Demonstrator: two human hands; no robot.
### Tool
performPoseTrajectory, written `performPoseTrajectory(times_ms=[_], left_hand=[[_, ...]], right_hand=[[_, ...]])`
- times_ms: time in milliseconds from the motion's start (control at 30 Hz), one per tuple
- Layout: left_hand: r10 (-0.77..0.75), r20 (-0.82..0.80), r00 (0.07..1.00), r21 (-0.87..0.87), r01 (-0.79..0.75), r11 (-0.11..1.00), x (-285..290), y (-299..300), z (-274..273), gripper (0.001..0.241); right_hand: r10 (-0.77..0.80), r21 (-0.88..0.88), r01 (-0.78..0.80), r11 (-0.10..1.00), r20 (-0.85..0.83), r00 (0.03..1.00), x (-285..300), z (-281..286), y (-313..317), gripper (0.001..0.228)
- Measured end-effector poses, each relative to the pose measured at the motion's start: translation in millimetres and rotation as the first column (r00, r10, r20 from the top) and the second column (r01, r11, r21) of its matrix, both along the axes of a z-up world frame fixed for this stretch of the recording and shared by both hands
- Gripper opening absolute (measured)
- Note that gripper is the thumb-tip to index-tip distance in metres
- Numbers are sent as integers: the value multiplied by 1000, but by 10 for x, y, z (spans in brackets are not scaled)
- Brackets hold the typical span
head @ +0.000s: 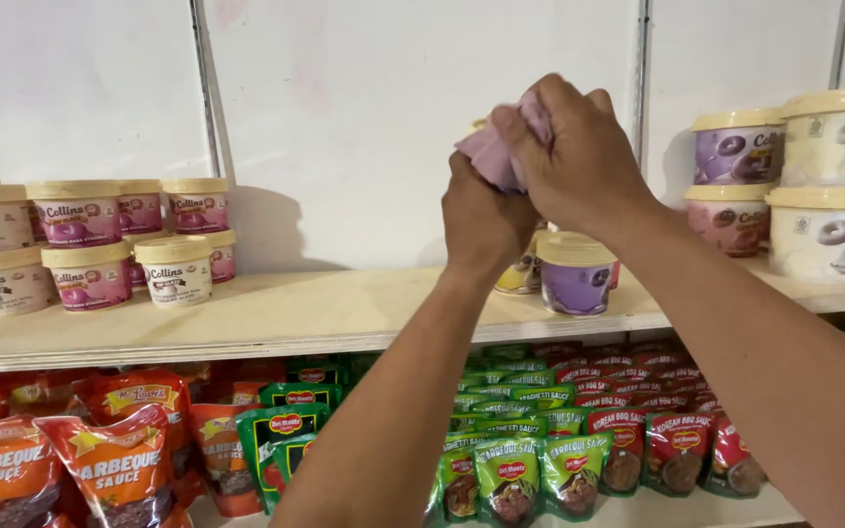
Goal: Organizing and cleaning tubs of dip glaze and sauce pouches on grocery store shelves.
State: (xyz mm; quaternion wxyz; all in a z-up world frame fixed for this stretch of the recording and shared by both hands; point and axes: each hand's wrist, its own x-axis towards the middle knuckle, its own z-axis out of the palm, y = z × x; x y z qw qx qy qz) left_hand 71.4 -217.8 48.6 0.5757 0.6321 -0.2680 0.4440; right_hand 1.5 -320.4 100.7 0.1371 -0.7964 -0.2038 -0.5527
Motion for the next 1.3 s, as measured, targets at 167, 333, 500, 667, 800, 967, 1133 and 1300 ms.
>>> performPoseTrajectory(times_ms=[167, 333, 500, 667, 800, 967, 1133, 1300], left_hand=[[38, 55, 998, 101, -44, 994, -291, 530, 17, 89], [11, 195, 981, 265, -64, 962, -367, 849, -114, 88], [-126, 355, 926, 284, 21, 959, -430, 988, -223, 82], [-124, 308, 943, 341, 12, 940, -345, 1053, -334, 89], [-74, 109, 991, 377, 27, 926, -222, 1052, -383, 89], [-183, 27, 983, 378, 159, 912, -62, 1158, -590, 89], [-234, -54, 971, 445, 233, 865, 50, 1319, -758, 87], [-159, -313, 936, 457, 295, 839, 17, 1550, -592, 93]], right_hand=[[429, 400, -338, 852, -164, 888, 67, 130, 249, 34], [606, 333, -507, 795, -382, 698, 177, 144, 438, 35], [264, 317, -188, 930, -215, 940, -60, 157, 594, 46], [343, 472, -182, 863, -281, 896, 236, -70, 550, 37], [370, 256, -291, 922, -354, 859, -17, -313, 766, 36], [528, 144, -510, 848, -320, 787, 519, -496, 586, 35], [165, 371, 8, 929, -432, 887, 539, -492, 780, 38], [561, 597, -361, 716, -185, 807, 770, -535, 933, 37]])
